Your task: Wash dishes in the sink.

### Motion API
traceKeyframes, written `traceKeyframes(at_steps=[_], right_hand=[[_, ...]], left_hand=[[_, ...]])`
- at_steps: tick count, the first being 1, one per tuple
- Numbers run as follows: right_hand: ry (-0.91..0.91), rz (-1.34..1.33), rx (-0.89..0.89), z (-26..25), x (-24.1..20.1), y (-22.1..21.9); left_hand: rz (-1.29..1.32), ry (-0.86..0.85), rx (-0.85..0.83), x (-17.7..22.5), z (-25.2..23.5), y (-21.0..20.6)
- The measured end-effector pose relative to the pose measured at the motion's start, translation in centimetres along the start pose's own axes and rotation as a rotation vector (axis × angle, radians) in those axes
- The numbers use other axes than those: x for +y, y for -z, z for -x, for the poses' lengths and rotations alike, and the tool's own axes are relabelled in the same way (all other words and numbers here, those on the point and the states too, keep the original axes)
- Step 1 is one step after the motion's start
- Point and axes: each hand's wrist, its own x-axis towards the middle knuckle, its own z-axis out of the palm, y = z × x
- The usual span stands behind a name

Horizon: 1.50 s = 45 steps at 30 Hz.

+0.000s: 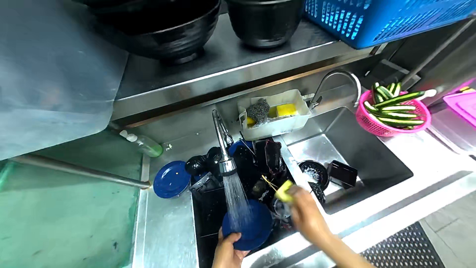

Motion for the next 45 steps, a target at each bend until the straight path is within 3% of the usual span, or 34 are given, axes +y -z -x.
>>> traceKeyframes(at_steps=[2,5,9,12,15,18,20,23,26,29,32,35,37,39,42,45], right_hand=[[0.091,0.156,-0.170,1.7,-3.2,-3.5],[0.140,0.171,-0.409,3.0,-7.2,-5.8],[0.178,0.148,-0.499,-0.5,-9.2,-6.3],[0.014,0.301,-0.445,-3.9,-6.3,-5.6],[-0.094,0.349,-0.451,-2.2,-4.7,-4.5],[-0.022,0.211,-0.459,0.7,-6.9,-4.7],[0.037,0.133,-0.442,-0.1,-7.8,-5.1],[0.046,0.218,-0.317,-4.3,-5.9,-4.9],[-0.076,0.312,-0.108,-6.7,-3.6,-2.8],[-0.340,-0.153,0.073,-5.3,-4.1,-1.2],[-0.500,-0.681,0.225,-1.4,-7.8,-2.6],[-0.327,-0.656,0.271,0.6,-10.1,-2.0],[-0.215,-0.658,0.356,-1.3,-9.3,0.7],[-0.274,-0.854,0.335,-3.6,-8.4,3.6],[-0.531,-1.171,0.189,-2.6,-7.4,3.0],[-0.727,-1.347,0.055,0.4,-6.8,-0.5]], left_hand=[[0.116,0.048,-0.078,-0.7,0.2,-0.6],[0.212,0.046,-0.220,-1.4,0.5,-1.6],[0.218,0.082,-0.433,-2.7,1.4,-3.1],[0.149,0.055,-0.369,-3.5,1.3,-3.9],[0.207,-0.041,-0.360,-2.5,-0.1,-4.1],[0.219,-0.058,-0.397,-2.0,-0.4,-5.3],[0.173,-0.097,-0.418,-2.8,0.4,-6.2],[0.129,-0.149,-0.380,-3.1,1.5,-7.4],[0.128,-0.183,-0.318,-2.1,1.4,-7.5],[0.161,-0.216,-0.192,-1.9,-0.3,-8.5],[0.116,-0.120,-0.170,-3.1,-1.4,-9.7],[0.113,0.037,-0.349,-4.5,0.7,-11.0],[0.165,0.229,-0.465,-5.0,1.7,-12.4],[0.091,0.344,-0.608,-5.2,2.8,-12.5],[-0.117,0.132,-0.615,-5.7,2.4,-12.2],[-0.333,-0.247,-0.309,-5.6,-0.9,-11.9]])
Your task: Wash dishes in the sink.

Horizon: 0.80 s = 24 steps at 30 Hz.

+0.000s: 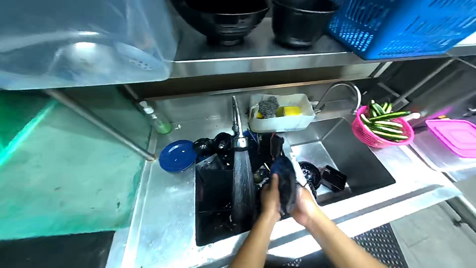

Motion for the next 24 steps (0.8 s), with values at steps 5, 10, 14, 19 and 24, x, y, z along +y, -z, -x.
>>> traceKeyframes(at_steps=[5,10,14,19,24], right_hand=[[0.145,0.227,-0.111,-0.1,-1.3,2.0],[0.479,0.247,0.249,-1.9,-6.1,9.4],[0.552,0.332,0.728,-3.7,-7.4,17.0],[0.110,0.665,0.773,-10.6,-3.4,23.1],[0.015,0.505,0.739,-16.2,-2.1,23.6]], left_hand=[[-0.280,-0.111,0.307,1.0,-2.7,1.0],[-0.478,-0.146,-0.022,1.9,-2.6,0.0],[-1.154,0.003,-0.014,-0.9,-3.6,2.4],[-1.442,0.102,0.054,-3.2,-4.9,1.5],[-1.423,0.109,0.004,-2.3,-5.6,1.0]])
